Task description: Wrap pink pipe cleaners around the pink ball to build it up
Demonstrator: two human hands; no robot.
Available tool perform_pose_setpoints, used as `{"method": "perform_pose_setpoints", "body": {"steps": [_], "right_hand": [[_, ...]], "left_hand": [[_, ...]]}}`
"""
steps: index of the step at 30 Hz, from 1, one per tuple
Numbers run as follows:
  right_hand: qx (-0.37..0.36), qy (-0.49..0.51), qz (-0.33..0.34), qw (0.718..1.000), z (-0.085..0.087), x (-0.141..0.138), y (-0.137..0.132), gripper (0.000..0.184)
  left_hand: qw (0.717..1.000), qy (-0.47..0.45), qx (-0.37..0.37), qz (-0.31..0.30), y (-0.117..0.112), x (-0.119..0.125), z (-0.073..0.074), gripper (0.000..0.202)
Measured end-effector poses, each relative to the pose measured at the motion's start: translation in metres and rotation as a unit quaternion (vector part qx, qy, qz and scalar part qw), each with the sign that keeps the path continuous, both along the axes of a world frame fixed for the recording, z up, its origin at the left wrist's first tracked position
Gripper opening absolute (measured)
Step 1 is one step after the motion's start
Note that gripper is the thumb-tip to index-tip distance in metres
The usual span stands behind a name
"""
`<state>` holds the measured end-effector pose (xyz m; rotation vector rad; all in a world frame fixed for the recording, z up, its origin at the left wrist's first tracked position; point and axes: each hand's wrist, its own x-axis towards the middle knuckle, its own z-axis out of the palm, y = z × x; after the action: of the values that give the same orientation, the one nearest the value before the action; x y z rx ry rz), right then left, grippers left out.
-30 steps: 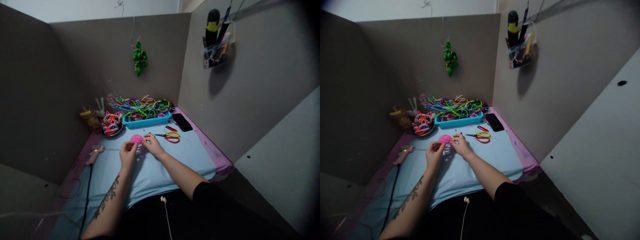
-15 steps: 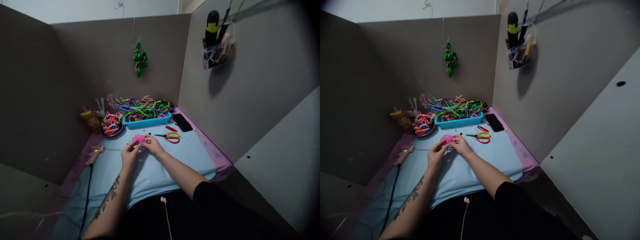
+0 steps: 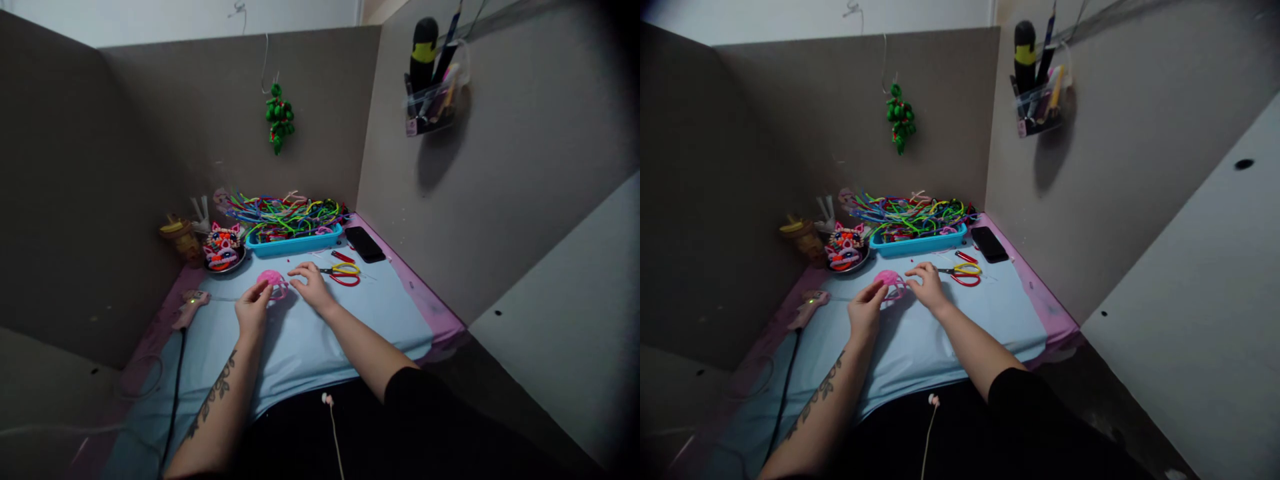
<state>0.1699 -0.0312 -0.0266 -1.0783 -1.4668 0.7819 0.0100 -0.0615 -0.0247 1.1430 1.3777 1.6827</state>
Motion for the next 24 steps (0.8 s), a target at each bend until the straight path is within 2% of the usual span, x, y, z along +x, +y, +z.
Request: {"method": "perform_pose_setpoints", "body": {"steps": [3,7,11,17,21,24], "right_hand": [[0.041,-0.079,-0.001,0.996,0.001,0.004,0.001,0.018],[0.034,-0.083,0.039,0.995,0.000,-0.001,0.000,0.012],[0.008,-0.050,0.048,0.998,0.000,-0.005,-0.001,0.012],[-0.075,0.029,0.081,0.993,-0.004,-0.009,0.000,0.015],[-0.113,0.056,0.104,0.987,-0.006,-0.011,0.001,0.017],[-0.126,0.067,0.100,0.985,-0.008,-0.010,0.001,0.011]], "left_hand": [[1.000,-0.021,-0.001,0.004,0.002,0.000,-0.001,0.037],[0.999,-0.038,-0.005,-0.004,0.003,0.002,0.000,0.039],[0.999,-0.039,-0.010,-0.016,0.003,0.002,0.001,0.038],[0.999,-0.015,-0.012,-0.041,0.002,0.002,0.000,0.037],[0.999,0.008,-0.005,-0.038,0.000,0.003,0.001,0.036],[0.999,0.029,0.000,-0.027,-0.002,0.004,0.003,0.035]]}}
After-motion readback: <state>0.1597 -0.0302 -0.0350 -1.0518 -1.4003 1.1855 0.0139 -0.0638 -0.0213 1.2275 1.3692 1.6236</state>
